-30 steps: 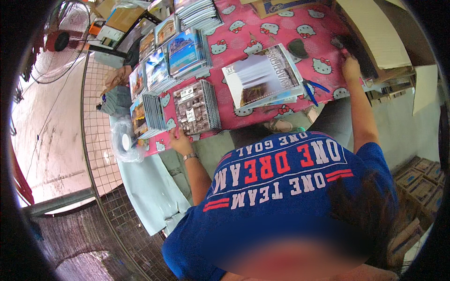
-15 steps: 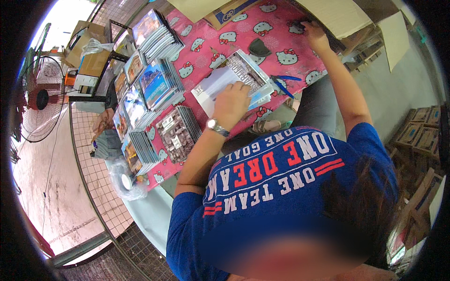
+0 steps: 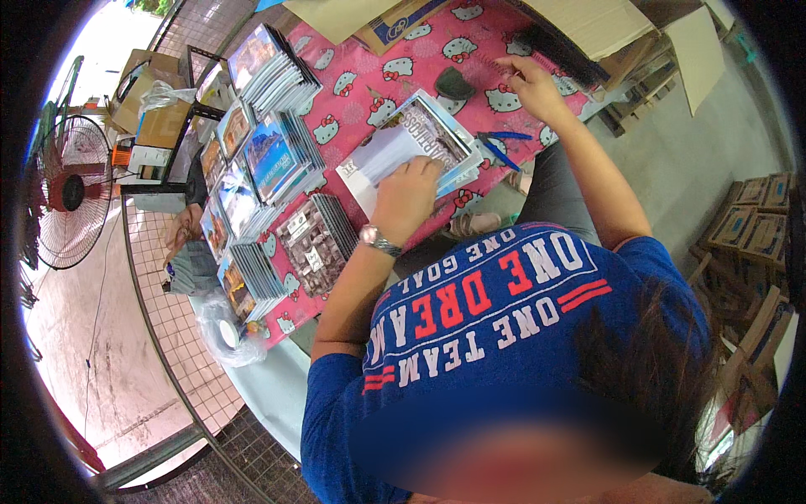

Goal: The person places printed pages onto the wire spirals of several calendars and uses a tool to crimp the ends of the wires.

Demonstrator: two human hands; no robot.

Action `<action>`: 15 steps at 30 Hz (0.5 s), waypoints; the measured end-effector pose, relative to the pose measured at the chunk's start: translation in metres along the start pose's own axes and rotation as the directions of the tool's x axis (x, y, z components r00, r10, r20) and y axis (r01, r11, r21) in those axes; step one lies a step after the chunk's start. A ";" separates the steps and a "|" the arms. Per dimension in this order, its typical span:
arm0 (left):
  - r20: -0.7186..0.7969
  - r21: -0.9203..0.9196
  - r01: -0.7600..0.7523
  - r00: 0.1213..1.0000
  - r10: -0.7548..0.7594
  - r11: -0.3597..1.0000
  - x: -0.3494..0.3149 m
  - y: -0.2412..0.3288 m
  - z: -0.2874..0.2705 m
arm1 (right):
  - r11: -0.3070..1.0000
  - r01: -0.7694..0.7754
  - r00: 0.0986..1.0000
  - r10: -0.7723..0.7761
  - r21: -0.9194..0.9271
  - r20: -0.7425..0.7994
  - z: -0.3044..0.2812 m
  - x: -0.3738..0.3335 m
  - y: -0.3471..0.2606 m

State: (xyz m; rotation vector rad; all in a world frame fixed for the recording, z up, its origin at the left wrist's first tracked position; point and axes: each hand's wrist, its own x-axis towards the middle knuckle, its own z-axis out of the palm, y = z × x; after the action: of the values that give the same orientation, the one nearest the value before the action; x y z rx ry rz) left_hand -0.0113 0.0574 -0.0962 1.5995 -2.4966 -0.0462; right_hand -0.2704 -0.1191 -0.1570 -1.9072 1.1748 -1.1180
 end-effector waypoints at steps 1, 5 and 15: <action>0.033 -0.105 0.000 0.999 0.004 0.994 0.000 -0.006 -0.005 | 0.998 -0.051 0.998 0.050 0.044 0.030 -0.002 0.000 -0.008; 0.166 -0.284 0.078 0.986 -0.031 0.956 0.008 -0.028 -0.057 | 0.982 0.019 0.988 -0.046 0.187 0.144 -0.005 -0.008 -0.050; -0.386 0.012 0.084 0.919 -0.073 0.996 0.035 -0.027 -0.073 | 0.930 0.366 0.920 -0.369 0.044 0.136 0.008 -0.010 -0.135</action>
State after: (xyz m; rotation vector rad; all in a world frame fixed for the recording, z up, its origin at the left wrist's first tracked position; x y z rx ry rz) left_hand 0.0110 0.0189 -0.0225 1.5415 -2.1394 0.2697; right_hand -0.2144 -0.0546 -0.0514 -2.2133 0.7423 -1.1524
